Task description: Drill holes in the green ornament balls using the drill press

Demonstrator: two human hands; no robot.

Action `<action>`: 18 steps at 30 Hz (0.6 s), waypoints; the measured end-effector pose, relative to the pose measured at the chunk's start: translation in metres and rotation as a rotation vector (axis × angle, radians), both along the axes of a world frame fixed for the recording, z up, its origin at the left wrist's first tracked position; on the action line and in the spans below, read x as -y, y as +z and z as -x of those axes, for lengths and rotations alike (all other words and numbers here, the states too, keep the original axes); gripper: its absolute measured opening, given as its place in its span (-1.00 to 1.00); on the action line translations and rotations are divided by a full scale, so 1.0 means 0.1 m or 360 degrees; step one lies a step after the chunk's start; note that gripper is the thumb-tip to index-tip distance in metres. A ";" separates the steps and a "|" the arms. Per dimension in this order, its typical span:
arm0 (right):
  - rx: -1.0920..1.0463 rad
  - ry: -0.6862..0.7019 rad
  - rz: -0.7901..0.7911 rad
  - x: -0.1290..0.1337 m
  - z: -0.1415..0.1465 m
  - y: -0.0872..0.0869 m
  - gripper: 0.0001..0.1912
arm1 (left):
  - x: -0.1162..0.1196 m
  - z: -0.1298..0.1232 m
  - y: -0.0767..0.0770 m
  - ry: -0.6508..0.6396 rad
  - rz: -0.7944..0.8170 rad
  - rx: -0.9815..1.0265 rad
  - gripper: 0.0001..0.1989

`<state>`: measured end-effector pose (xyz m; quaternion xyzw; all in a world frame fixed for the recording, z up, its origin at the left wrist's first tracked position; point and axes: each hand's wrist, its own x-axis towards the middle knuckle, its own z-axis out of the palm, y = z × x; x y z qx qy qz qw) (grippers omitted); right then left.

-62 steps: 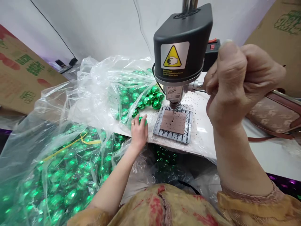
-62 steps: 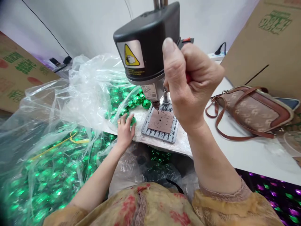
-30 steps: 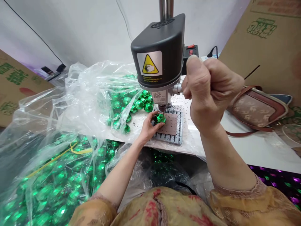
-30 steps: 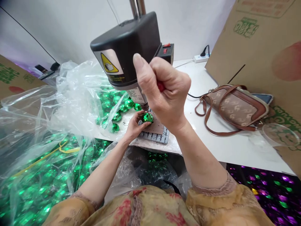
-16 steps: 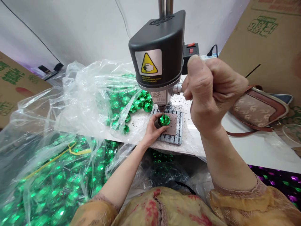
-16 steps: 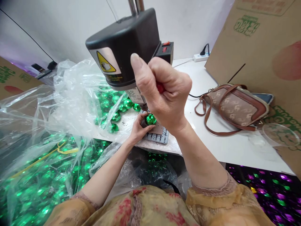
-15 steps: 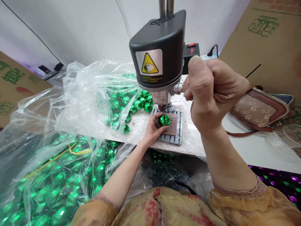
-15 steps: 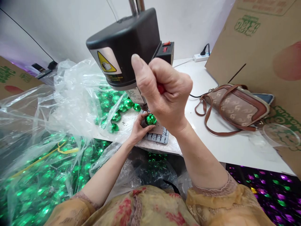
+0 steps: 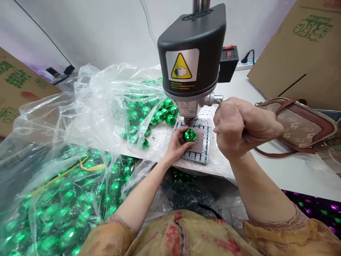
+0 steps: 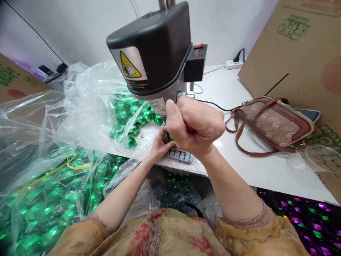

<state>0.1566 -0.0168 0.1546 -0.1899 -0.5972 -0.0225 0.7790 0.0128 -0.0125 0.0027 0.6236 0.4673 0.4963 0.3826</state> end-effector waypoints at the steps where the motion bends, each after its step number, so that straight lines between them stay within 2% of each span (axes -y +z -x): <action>1: -0.0005 -0.0011 -0.0004 -0.01 0.00 -0.02 -0.50 | 0.00 0.00 0.00 -0.0001 -0.0002 -0.0007 -0.51; 10: 0.0079 0.0014 -0.0198 -0.08 -0.05 -0.15 -0.53 | 0.00 0.00 -0.01 -0.0055 -0.0034 0.0049 -0.44; 18: 0.0215 0.0168 -0.0370 -0.12 -0.08 -0.20 -0.56 | -0.01 0.01 -0.03 -0.0070 -0.0064 0.0010 -0.43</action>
